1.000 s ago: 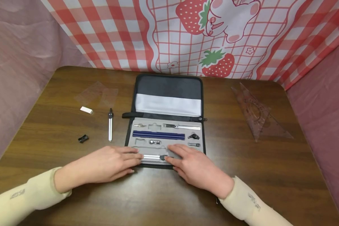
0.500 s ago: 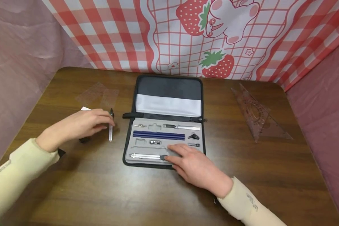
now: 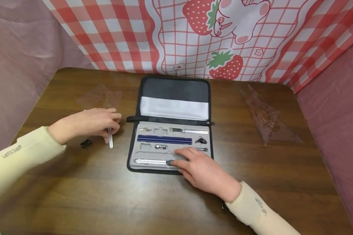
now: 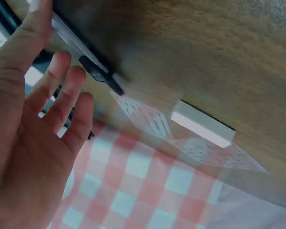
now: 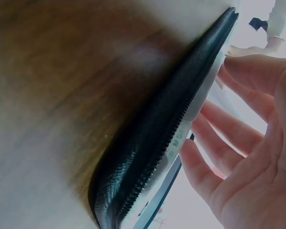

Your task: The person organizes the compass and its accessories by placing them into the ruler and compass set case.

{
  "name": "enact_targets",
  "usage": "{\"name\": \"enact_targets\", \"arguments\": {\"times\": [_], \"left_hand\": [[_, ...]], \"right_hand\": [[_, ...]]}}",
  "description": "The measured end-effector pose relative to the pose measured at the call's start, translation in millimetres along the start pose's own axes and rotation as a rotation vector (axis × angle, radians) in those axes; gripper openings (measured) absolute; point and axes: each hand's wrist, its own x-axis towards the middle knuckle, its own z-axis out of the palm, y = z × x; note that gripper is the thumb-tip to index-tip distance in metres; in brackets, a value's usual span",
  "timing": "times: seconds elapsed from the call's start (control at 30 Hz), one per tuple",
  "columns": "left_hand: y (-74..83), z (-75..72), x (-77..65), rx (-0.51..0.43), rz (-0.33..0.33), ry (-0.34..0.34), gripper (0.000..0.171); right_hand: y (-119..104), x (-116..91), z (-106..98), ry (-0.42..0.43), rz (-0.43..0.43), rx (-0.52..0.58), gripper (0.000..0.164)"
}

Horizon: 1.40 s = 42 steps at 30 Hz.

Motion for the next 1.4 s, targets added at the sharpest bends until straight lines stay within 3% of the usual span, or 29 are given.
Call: {"name": "enact_targets", "arguments": {"times": [0.13, 0.4, 0.5, 0.67, 0.8, 0.97, 1.07, 1.17, 1.27, 1.4], "left_hand": [[3.1, -3.1, 4.6, 0.010, 0.016, -0.077, 0.026], [10.5, -3.3, 6.9, -0.022, 0.010, -0.096, 0.029], [13.7, -5.3, 7.5, -0.059, -0.028, -0.125, 0.027], [19.1, -9.5, 9.7, -0.091, -0.135, -0.235, 0.023], [23.3, -10.4, 10.5, -0.057, -0.154, -0.262, 0.024], [27.0, -6.4, 8.8, 0.009, -0.106, -0.114, 0.025], [30.2, -7.1, 8.2, 0.059, -0.101, 0.038, 0.021], [37.1, -14.1, 7.9, 0.089, -0.140, 0.201, 0.027], [46.1, -24.8, 9.3, 0.045, -0.184, 0.339, 0.032], [57.7, -36.7, 13.0, -0.097, -0.229, 0.427, 0.027]], "right_hand": [[1, 0, 0, 0.004, 0.004, 0.006, 0.032], [1, 0, 0, -0.012, 0.022, 0.017, 0.032], [1, 0, 0, -0.009, 0.022, 0.019, 0.032], [1, 0, -1, 0.006, 0.016, 0.024, 0.031], [0, 0, -1, 0.004, 0.016, 0.028, 0.031], [0, -1, 0, 0.002, 0.015, 0.028, 0.031], [0, -1, 0, 0.000, 0.019, 0.029, 0.031], [-1, 0, 0, 0.000, 0.023, 0.027, 0.029], [-2, 2, 0, 0.006, 0.029, 0.018, 0.027], [-5, 7, -3, 0.007, 0.059, -0.010, 0.026]]}}
